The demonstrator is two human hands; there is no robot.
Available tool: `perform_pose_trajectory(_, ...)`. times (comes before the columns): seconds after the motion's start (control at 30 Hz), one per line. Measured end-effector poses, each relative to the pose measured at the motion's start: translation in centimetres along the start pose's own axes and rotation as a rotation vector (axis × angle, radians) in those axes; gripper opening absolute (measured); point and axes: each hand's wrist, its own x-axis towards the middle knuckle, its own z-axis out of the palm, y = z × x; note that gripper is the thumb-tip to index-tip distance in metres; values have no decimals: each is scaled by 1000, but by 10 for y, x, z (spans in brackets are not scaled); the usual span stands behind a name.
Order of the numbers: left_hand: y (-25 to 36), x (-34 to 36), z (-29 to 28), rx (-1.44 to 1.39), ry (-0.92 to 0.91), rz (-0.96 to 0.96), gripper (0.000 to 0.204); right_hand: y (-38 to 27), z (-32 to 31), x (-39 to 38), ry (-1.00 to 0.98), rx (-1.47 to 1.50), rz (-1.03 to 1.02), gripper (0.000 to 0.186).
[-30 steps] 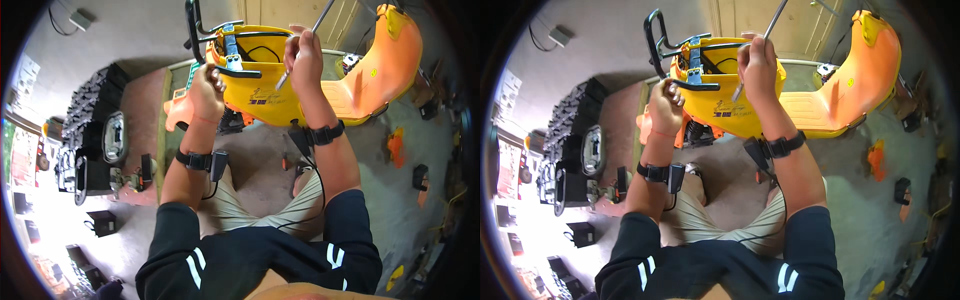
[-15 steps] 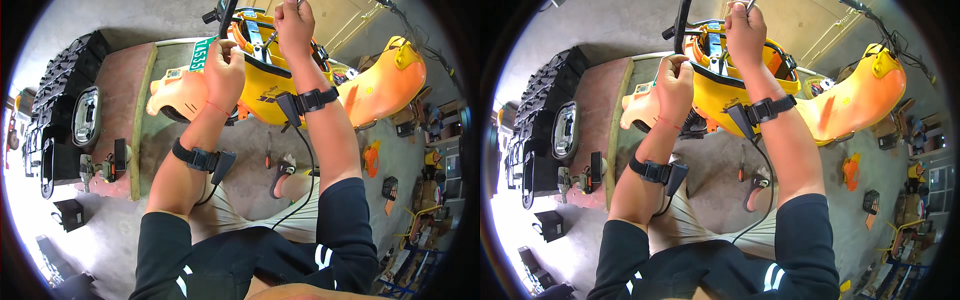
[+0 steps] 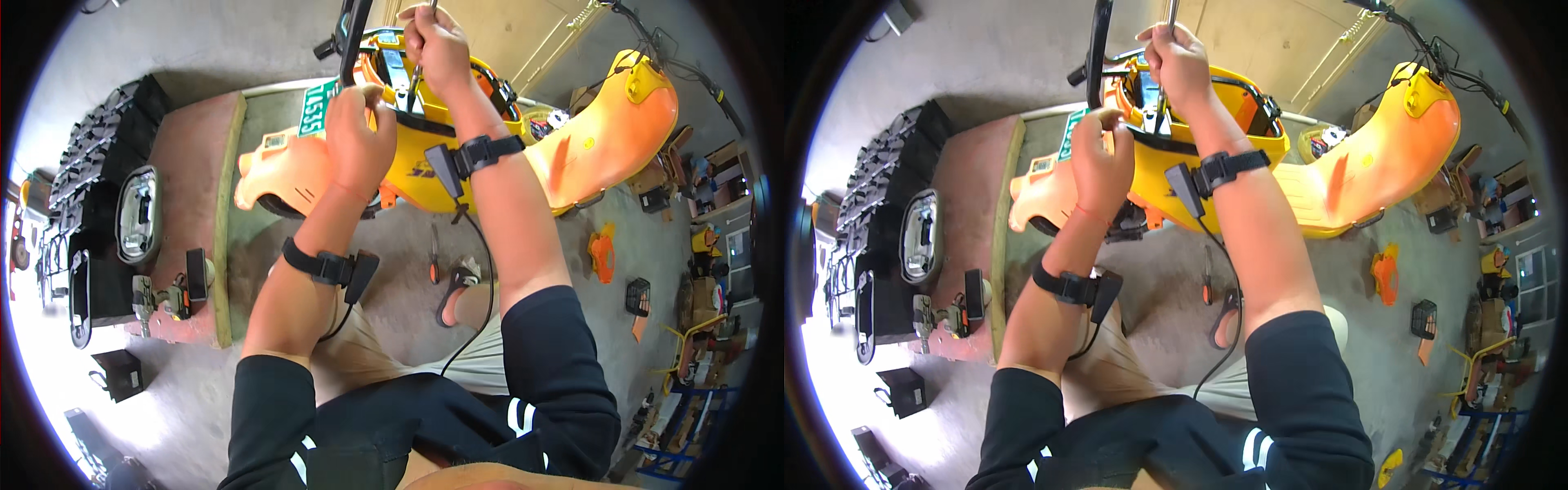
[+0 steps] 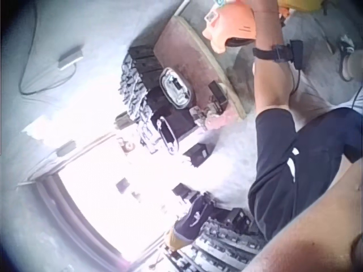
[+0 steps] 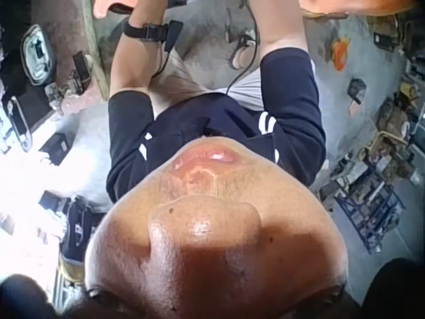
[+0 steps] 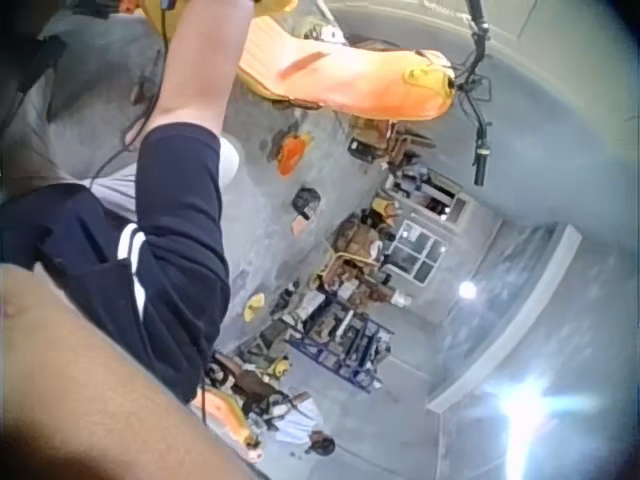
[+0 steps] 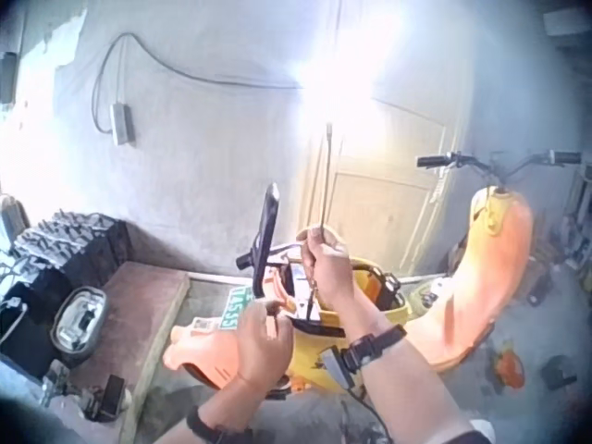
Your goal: The person disassembles a scooter by unscrewing bolts with a socket wrench and a screwdriver to remove the internal storage compartment. They then pick up small fasteners from a yellow bowl and screw them into the frame using a screwdriver.
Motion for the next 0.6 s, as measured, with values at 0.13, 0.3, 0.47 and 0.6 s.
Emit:
perform_pose_trajectory(0.13,11,3,4,-73,-25,-13,21,-5,-3,-8,25,34,35,29)
perform_pose_trajectory(0.3,3,17,21,224,-178,158,28,2,-11,-13,38,-72,126,27)
perform_pose_trajectory(0.47,-5,5,36,352,-122,238,35,14,-11,-25,36,-25,128,24)
perform_pose_trajectory(0.6,5,-1,40,353,118,226,64,-1,-22,-36,221,20,-47,19)
